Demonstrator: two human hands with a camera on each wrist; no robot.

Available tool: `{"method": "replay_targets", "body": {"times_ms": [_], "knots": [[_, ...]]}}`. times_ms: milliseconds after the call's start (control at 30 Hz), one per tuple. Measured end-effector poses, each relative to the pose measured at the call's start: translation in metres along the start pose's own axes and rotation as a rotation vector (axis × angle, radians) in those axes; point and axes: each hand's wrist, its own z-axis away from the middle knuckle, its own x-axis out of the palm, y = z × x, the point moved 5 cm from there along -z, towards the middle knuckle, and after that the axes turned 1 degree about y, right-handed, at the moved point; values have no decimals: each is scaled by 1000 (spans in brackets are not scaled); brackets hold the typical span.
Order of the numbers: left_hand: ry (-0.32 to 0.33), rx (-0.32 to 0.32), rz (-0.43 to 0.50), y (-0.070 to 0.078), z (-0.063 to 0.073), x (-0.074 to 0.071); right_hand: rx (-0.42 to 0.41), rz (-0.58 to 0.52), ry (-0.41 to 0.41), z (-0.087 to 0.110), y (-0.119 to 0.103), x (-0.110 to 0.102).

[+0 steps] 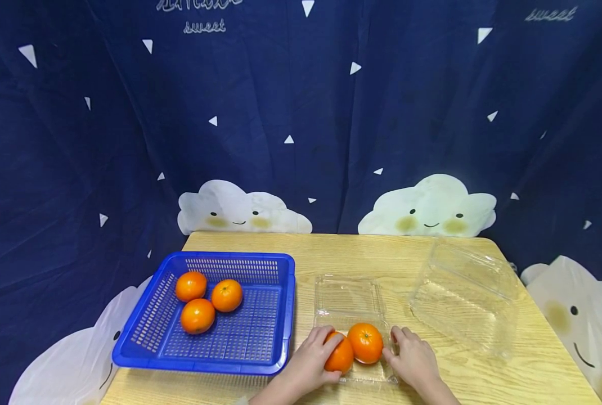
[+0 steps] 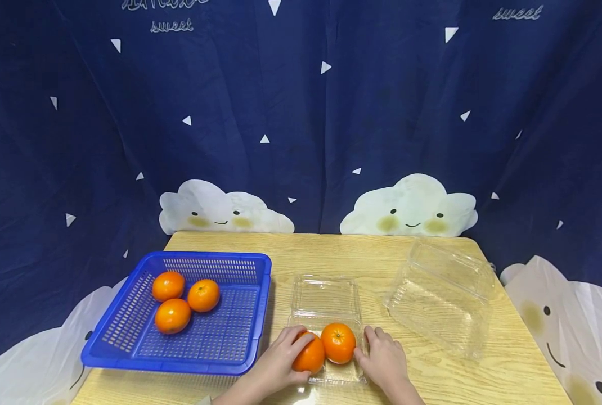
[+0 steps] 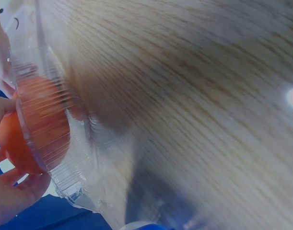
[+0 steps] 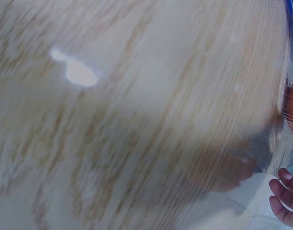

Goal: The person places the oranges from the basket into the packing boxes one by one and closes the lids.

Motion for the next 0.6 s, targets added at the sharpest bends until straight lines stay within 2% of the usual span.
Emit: {"method": "replay_targets", "body": {"times_ms": [400,600], "knots": [[-60,-22,-19,0,-2,4,3,8,14,-1,1,1],[-87,-15,-65,2,-4,6,0,6,21,0,1,0]]}}
